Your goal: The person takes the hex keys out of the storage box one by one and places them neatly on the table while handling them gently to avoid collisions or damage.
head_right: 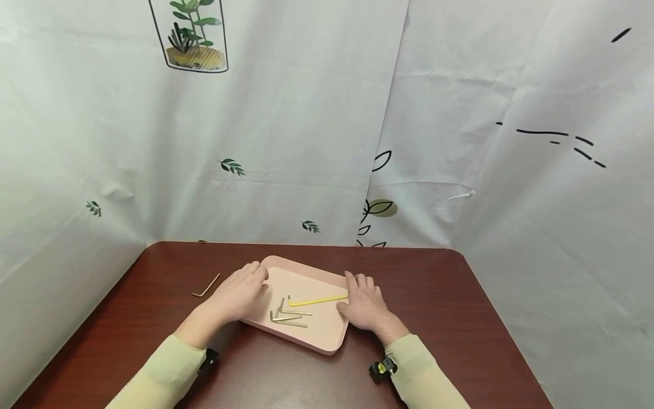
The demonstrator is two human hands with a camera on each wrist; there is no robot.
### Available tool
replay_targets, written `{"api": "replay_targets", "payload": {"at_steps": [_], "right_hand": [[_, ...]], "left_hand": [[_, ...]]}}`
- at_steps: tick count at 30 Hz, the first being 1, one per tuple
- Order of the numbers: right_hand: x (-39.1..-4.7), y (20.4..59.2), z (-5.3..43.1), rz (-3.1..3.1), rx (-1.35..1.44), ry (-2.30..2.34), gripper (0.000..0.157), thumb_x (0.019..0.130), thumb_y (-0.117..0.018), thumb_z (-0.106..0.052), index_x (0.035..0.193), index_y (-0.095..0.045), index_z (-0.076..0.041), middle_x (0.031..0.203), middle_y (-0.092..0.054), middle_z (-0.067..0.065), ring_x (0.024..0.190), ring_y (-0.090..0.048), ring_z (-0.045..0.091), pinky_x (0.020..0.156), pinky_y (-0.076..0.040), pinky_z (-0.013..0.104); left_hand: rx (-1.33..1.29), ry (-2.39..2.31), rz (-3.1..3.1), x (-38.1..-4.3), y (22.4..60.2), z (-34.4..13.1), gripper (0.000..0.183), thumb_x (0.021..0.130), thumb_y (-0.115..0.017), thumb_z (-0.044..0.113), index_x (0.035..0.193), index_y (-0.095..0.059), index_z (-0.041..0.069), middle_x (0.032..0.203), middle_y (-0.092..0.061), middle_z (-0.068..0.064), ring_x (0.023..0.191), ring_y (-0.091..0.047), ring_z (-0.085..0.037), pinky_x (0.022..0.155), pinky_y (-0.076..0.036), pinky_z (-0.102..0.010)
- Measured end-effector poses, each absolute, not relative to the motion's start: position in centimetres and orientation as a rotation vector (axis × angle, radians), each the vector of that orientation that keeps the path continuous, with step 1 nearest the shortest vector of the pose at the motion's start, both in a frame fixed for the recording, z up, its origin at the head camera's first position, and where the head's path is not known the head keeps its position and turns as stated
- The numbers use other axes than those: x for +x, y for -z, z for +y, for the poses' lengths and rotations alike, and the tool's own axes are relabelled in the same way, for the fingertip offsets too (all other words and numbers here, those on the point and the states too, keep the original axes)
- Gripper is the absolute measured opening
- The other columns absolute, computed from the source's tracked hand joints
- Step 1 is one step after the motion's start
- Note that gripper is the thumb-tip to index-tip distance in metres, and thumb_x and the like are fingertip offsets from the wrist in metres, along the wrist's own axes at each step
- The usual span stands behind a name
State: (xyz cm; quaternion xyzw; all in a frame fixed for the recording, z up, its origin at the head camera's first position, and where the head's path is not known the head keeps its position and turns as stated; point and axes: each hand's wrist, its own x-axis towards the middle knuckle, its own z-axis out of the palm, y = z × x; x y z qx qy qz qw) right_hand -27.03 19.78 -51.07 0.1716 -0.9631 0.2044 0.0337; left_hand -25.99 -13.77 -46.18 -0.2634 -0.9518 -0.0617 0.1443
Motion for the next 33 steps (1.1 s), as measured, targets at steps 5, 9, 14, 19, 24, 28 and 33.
{"api": "replay_targets", "payload": {"at_steps": [5, 9, 14, 19, 24, 28, 33], "right_hand": [[-26.8, 50.7, 19.7, -2.990, 0.505, -0.629, 0.083, 0.094, -0.072, -0.028, 0.165, -0.042, 0.002, 0.146, -0.053, 0.024, 0.134, -0.046, 0.045, 0.103, -0.041, 0.065], [-27.0, 51.2, 19.8, -2.966, 0.521, -0.644, 0.085, 0.093, -0.071, -0.030, 0.165, -0.041, 0.003, 0.146, -0.053, 0.026, 0.132, -0.046, 0.046, 0.102, -0.040, 0.066], [-27.2, 51.4, 19.9, -2.963, 0.527, -0.645, 0.086, 0.093, -0.072, -0.030, 0.165, -0.041, 0.003, 0.145, -0.053, 0.025, 0.131, -0.046, 0.045, 0.101, -0.041, 0.065], [-27.3, 51.5, 19.9, -2.983, 0.507, -0.624, 0.085, 0.094, -0.071, -0.031, 0.167, -0.040, 0.001, 0.148, -0.052, 0.024, 0.134, -0.046, 0.044, 0.103, -0.040, 0.064], [-26.9, 50.8, 19.8, -2.986, 0.516, -0.621, 0.084, 0.093, -0.072, -0.029, 0.164, -0.042, 0.003, 0.145, -0.053, 0.025, 0.131, -0.046, 0.045, 0.101, -0.041, 0.065], [-26.7, 50.5, 19.7, -2.982, 0.521, -0.638, 0.083, 0.093, -0.073, -0.028, 0.163, -0.042, 0.004, 0.144, -0.053, 0.025, 0.130, -0.047, 0.045, 0.100, -0.041, 0.065], [-26.9, 50.9, 19.7, -2.991, 0.517, -0.616, 0.085, 0.094, -0.070, -0.031, 0.166, -0.040, 0.003, 0.147, -0.052, 0.025, 0.134, -0.045, 0.044, 0.102, -0.041, 0.063]], "left_hand": [[-0.775, 0.217, -2.765, -25.6, 46.3, -13.1, 0.017, 0.103, -0.072, 0.007, 0.097, -0.057, 0.002, 0.101, -0.052, -0.012, 0.093, -0.058, -0.034, 0.082, -0.054, -0.052], [-0.803, 0.223, -2.753, -25.4, 46.6, -12.5, 0.021, 0.099, -0.072, 0.008, 0.090, -0.053, 0.007, 0.093, -0.047, -0.009, 0.085, -0.054, -0.029, 0.075, -0.052, -0.048], [-0.889, 0.177, -2.719, -25.2, 46.6, -12.2, 0.026, 0.097, -0.074, 0.009, 0.087, -0.051, 0.009, 0.087, -0.044, -0.005, 0.082, -0.047, -0.023, 0.073, -0.051, -0.044], [-0.924, 0.153, -2.704, -25.1, 46.4, -11.9, 0.026, 0.098, -0.074, 0.010, 0.088, -0.051, 0.009, 0.087, -0.045, -0.005, 0.083, -0.047, -0.023, 0.076, -0.051, -0.044], [-0.947, 0.129, -2.684, -25.1, 46.4, -11.3, 0.024, 0.097, -0.073, 0.008, 0.088, -0.052, 0.008, 0.085, -0.045, -0.005, 0.083, -0.048, -0.024, 0.081, -0.050, -0.045], [-0.972, 0.121, -2.653, -25.1, 46.5, -10.8, 0.027, 0.095, -0.077, 0.008, 0.085, -0.052, 0.009, 0.082, -0.044, -0.003, 0.079, -0.047, -0.024, 0.080, -0.049, -0.044], [-0.986, 0.100, -2.659, -25.0, 46.5, -10.3, 0.027, 0.097, -0.081, 0.013, 0.088, -0.055, 0.010, 0.083, -0.047, -0.003, 0.079, -0.052, -0.024, 0.076, -0.051, -0.044]]}}
